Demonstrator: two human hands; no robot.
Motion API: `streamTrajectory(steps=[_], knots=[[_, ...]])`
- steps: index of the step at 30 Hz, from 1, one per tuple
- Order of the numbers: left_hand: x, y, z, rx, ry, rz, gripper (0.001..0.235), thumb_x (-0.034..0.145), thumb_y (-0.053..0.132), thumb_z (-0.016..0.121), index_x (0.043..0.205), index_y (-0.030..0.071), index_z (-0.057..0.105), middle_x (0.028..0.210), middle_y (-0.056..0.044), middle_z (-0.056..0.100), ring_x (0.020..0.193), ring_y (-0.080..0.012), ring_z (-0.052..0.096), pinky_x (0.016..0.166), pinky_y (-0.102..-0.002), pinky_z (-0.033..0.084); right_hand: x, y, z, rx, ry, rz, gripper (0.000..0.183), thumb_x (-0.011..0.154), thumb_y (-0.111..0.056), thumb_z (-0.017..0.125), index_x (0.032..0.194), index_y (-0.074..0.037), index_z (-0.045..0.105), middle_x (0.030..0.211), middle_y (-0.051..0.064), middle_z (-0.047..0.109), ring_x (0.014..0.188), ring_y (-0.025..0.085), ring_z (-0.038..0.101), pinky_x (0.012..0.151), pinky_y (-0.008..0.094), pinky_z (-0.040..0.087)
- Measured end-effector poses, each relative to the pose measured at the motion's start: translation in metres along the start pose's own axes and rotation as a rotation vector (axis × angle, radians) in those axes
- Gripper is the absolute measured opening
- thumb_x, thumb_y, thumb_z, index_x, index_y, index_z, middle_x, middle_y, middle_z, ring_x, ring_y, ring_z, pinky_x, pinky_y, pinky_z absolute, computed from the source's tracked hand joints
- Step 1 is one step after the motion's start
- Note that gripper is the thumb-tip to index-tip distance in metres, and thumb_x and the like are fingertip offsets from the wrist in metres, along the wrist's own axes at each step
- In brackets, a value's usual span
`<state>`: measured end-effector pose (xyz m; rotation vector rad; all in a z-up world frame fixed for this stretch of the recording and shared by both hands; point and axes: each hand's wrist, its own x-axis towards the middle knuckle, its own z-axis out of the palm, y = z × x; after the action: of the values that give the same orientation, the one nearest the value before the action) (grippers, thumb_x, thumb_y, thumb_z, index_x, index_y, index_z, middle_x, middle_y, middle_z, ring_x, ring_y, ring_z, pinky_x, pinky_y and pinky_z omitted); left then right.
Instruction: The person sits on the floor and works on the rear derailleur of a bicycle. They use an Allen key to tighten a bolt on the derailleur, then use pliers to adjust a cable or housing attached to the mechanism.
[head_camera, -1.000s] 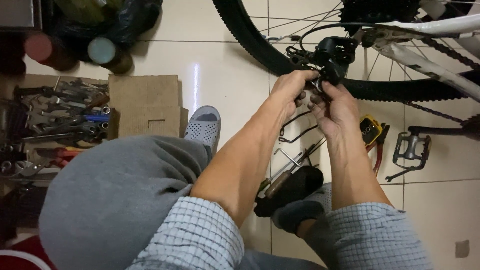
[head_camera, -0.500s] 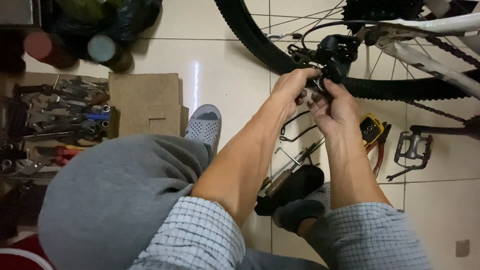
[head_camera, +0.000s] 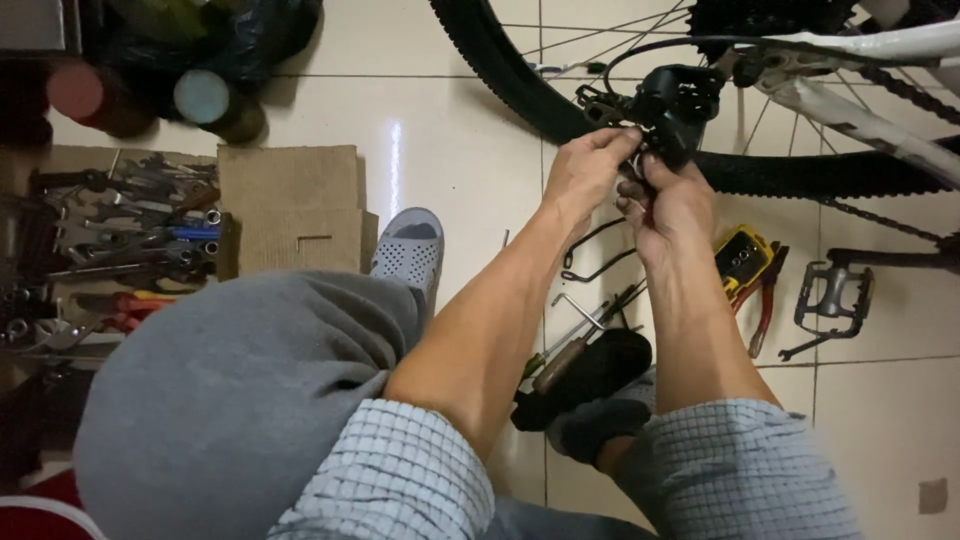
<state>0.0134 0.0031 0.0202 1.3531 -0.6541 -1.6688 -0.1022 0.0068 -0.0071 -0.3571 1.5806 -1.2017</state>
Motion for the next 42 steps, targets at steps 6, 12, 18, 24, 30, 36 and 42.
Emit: streamTrajectory(steps=[6,12,18,24,30,36,42], knots=[[-0.018,0.011,0.000,-0.154,-0.005,0.008,0.043,0.090,0.036,0.067,0.121,0.005,0.071,0.131,-0.032,0.065,0.138,-0.0507,0.048,0.114,-0.059,0.039,-0.002,0.003,0.000,-0.023,0.003,-0.029,0.020,0.095,-0.011,0.067,0.114,-0.007,0.062,0.082,0.013,0.064,0.063,0.026,0.073,0.060,0.037,0.065],[0.010,-0.015,0.001,-0.032,0.028,0.036,0.041,0.089,0.043,0.069,0.116,0.014,0.076,0.122,-0.020,0.073,0.128,-0.0411,0.060,0.111,-0.051,0.045,-0.004,0.001,-0.001,-0.026,-0.015,-0.050,0.021,0.095,-0.011,0.067,0.115,-0.007,0.062,0.078,0.014,0.066,0.061,0.025,0.072,0.057,0.035,0.064],[0.009,-0.019,0.007,0.050,0.055,0.068,0.039,0.091,0.048,0.062,0.109,0.017,0.077,0.099,-0.017,0.077,0.099,-0.0332,0.075,0.100,-0.049,0.054,0.018,0.011,-0.012,-0.020,-0.031,-0.051,0.025,0.094,-0.011,0.070,0.118,-0.007,0.062,0.081,0.013,0.065,0.064,0.024,0.071,0.060,0.034,0.061],[0.006,-0.016,0.007,0.138,0.070,0.091,0.042,0.092,0.049,0.058,0.114,0.017,0.074,0.114,-0.016,0.075,0.121,-0.0412,0.065,0.105,-0.051,0.050,0.017,0.010,-0.010,0.027,-0.026,-0.040,0.027,0.093,-0.010,0.069,0.119,-0.006,0.062,0.085,0.012,0.064,0.066,0.023,0.070,0.062,0.034,0.060],[-0.014,-0.010,-0.007,0.275,0.077,0.076,0.045,0.082,0.047,0.068,0.115,0.018,0.074,0.115,-0.008,0.075,0.120,-0.0317,0.067,0.105,-0.044,0.050,0.005,0.005,-0.007,0.009,-0.048,-0.051,0.035,0.095,-0.013,0.070,0.126,-0.002,0.060,0.097,0.013,0.061,0.080,0.022,0.065,0.070,0.037,0.056],[0.007,-0.029,0.005,0.370,0.072,0.212,0.038,0.091,0.044,0.060,0.113,0.016,0.072,0.115,-0.012,0.074,0.116,-0.0371,0.068,0.104,-0.050,0.052,0.007,0.007,-0.011,-0.018,-0.027,-0.101,0.032,0.094,-0.011,0.073,0.123,-0.006,0.062,0.096,0.011,0.063,0.077,0.022,0.067,0.063,0.032,0.056],[0.000,-0.024,0.007,0.384,0.075,0.252,0.033,0.096,0.038,0.055,0.114,0.015,0.069,0.120,-0.016,0.070,0.122,-0.0399,0.063,0.108,-0.052,0.049,-0.001,0.007,-0.010,-0.033,-0.027,-0.173,0.012,0.094,-0.010,0.071,0.103,-0.008,0.064,0.082,0.007,0.061,0.069,0.020,0.068,0.054,0.026,0.051]])
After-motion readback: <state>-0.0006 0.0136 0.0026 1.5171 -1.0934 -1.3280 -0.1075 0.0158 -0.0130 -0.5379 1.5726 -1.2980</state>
